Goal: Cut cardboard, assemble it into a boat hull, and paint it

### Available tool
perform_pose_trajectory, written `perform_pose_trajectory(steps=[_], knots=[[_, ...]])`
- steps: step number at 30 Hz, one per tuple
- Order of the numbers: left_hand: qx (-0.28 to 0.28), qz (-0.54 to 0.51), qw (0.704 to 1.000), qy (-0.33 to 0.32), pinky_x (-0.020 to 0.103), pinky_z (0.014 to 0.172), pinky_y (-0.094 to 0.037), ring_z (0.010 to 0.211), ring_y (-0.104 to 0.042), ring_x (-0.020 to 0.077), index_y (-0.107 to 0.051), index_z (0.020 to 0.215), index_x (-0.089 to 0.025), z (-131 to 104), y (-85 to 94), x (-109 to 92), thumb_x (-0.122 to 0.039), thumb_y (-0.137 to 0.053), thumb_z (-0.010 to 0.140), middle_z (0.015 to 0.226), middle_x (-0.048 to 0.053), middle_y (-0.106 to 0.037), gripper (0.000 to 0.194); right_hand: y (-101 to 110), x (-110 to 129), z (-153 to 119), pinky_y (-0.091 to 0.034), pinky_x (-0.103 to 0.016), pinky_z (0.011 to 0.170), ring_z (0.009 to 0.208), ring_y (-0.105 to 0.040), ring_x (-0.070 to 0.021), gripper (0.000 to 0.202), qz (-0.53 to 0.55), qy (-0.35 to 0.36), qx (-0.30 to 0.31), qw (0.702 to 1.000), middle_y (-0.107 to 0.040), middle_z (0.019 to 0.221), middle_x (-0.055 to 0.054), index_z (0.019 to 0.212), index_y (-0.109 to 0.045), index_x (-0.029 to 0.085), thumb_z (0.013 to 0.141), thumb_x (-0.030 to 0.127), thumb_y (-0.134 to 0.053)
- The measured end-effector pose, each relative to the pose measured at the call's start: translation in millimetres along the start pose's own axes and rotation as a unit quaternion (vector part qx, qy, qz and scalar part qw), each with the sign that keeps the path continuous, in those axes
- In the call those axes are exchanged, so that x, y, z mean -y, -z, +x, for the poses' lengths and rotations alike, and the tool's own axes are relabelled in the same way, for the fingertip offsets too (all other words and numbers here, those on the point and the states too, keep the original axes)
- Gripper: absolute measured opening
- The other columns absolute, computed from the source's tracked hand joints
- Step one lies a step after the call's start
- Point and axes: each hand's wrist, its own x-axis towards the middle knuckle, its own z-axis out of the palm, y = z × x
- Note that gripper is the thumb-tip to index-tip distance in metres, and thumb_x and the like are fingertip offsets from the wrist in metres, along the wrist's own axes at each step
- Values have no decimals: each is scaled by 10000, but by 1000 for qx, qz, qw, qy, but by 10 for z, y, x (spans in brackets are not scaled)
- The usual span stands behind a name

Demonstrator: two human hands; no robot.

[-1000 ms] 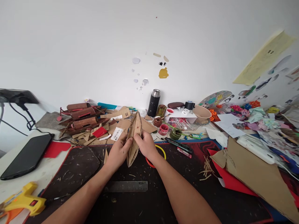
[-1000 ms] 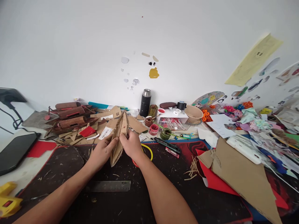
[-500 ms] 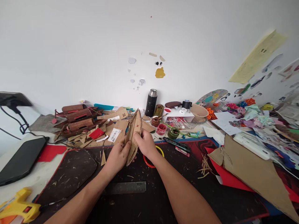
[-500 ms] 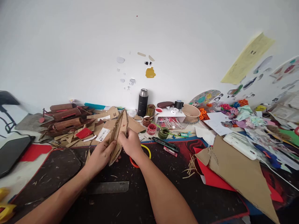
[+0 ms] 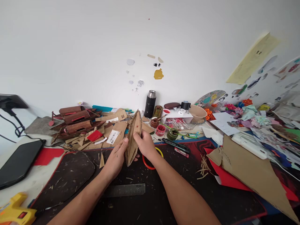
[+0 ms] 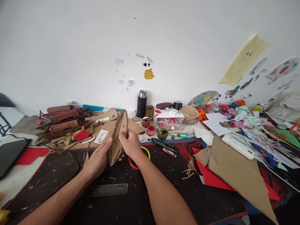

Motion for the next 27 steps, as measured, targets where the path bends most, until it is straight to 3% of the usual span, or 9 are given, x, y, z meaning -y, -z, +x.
perform_pose_trajectory(steps=[4, 9, 11, 14, 17, 20, 23, 27], knots=[[4, -11, 1000, -8, 430, 576, -630, 826, -800, 362, -722, 1233, -205, 21, -22, 19, -738, -774, 820, 822, 82, -802, 677, -14, -20, 12, -475, -331, 725, 787, -653, -225, 241, -7, -1, -7, 1000, -733, 853, -33, 883, -668, 203, 970, 402, -563], [-17, -43, 999, -6, 372, 505, -573, 765, -762, 326, -740, 1151, -207, 13, -55, -19, -730, -833, 755, 798, 67, -771, 662, -14, -51, 18, -520, -341, 804, 899, -704, -241, 286, 52, 13, 8, 999, -774, 972, -58, 994, -698, 201, 980, 477, -625], [-26, -59, 998, -12, 337, 484, -540, 693, -713, 274, -749, 1106, -206, 7, -66, -38, -726, -836, 757, 770, 54, -746, 632, -12, -60, 18, -522, -314, 681, 747, -682, -208, 381, 94, 1, 39, 995, -742, 865, -32, 1004, -677, 210, 967, 588, -654], [-27, -87, 995, -35, 290, 466, -492, 616, -628, 204, -753, 1045, -187, 6, -79, -58, -715, -802, 805, 766, 53, -731, 582, -16, -69, 25, -396, -274, 452, 457, -505, -138, 543, 145, -32, 93, 984, -576, 619, 48, 929, -602, 234, 934, 777, -614], [-38, -117, 992, -43, 268, 454, -463, 589, -604, 177, -748, 1015, -161, 16, -85, -61, -675, -781, 841, 776, 58, -736, 543, -23, -69, 40, -332, -257, 403, 399, -425, -111, 636, 177, -38, 107, 978, -483, 552, 71, 826, -536, 247, 901, 877, -566], [-40, -145, 989, -6, 272, 470, -485, 610, -636, 188, -760, 1017, -145, 26, -78, -57, -637, -800, 828, 784, 70, -752, 529, -24, -74, 54, -324, -263, 403, 406, -422, -116, 667, 182, -51, 86, 978, -483, 547, 57, 779, -527, 247, 891, 904, -549], [-14, -171, 985, 33, 299, 532, -548, 665, -700, 216, -761, 1156, -170, 27, -53, -66, -563, -802, 855, 885, 78, -798, 496, -17, -93, 63, -343, -283, 418, 422, -424, -134, 671, 166, -66, 50, 983, -493, 550, 45, 783, -582, 244, 874, 909, -574], [22, -188, 980, 56, 365, 755, -645, 874, -790, 268, -698, 1314, -222, 12, -14, -95, -431, -834, 875, 1042, 85, -828, 505, -4, -102, 69, -521, -345, 623, 649, -640, -233, 682, 166, -77, 19, 983, -651, 651, -21, 889, -755, 219, 883, 882, -594]])
